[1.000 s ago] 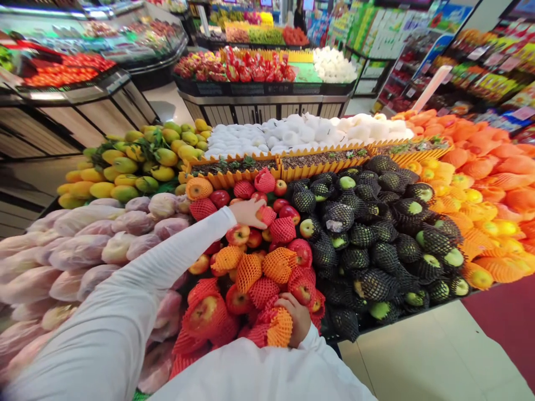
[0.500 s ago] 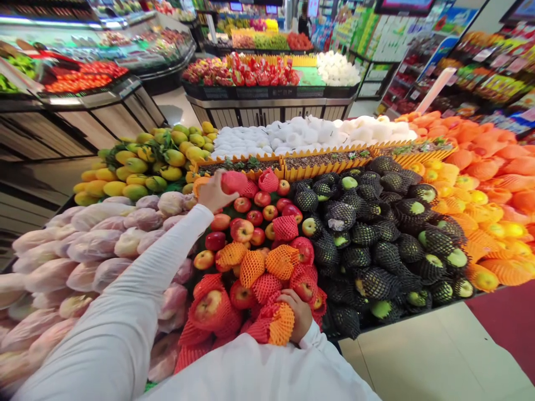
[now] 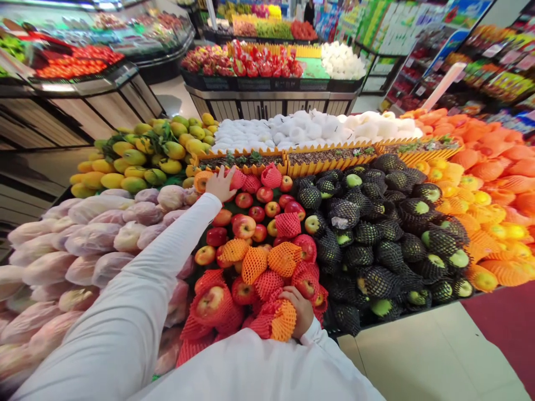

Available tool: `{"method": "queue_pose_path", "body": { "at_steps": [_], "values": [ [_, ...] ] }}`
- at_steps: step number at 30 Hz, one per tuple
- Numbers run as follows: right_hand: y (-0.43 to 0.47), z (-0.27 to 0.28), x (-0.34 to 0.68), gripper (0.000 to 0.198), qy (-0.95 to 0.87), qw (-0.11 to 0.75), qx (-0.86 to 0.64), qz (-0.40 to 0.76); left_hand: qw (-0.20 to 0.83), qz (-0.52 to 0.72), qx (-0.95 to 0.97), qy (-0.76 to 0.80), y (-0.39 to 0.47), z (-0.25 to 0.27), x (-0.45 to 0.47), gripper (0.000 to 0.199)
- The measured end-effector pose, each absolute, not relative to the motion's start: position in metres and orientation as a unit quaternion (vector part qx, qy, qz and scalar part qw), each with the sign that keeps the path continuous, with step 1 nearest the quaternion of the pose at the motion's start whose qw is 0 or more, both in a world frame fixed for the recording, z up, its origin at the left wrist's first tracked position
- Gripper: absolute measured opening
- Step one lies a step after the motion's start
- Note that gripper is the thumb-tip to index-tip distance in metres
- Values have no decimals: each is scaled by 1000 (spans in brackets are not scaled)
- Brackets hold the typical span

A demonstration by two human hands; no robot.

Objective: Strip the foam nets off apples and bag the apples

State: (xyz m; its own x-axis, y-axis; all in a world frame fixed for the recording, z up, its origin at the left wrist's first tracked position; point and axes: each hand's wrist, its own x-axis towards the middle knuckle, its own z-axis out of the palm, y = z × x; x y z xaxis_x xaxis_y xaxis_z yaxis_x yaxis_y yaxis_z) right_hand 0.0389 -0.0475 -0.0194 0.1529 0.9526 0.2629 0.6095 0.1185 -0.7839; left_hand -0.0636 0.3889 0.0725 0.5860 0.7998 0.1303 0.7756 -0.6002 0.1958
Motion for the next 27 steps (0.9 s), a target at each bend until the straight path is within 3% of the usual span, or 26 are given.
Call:
{"method": "queue_pose_path", "body": {
  "at_steps": [4,7,11,15,20,24,27],
  "values": [
    [-48,-22,39,47,-614,419,-636,208,39,97,932,348,343,100,-57,60],
    [-49,-24,39,47,-612,417,-637,215,118,-30,981,154,293,103,-61,48],
    [-49,-25,39,46,-604,418,-639,228,146,-168,975,5,236,75,-73,71],
    [-49,-21,39,43,-596,424,-638,240,134,-152,979,16,214,57,-84,77],
    [-56,-11,42,39,-577,462,-623,255,236,-56,968,64,234,81,-104,69],
    [-71,1,48,24,-529,504,-644,228,274,125,924,234,276,97,-127,74],
    [-82,11,55,22,-487,531,-670,177,198,199,856,435,307,92,-141,78]
  ]
}}
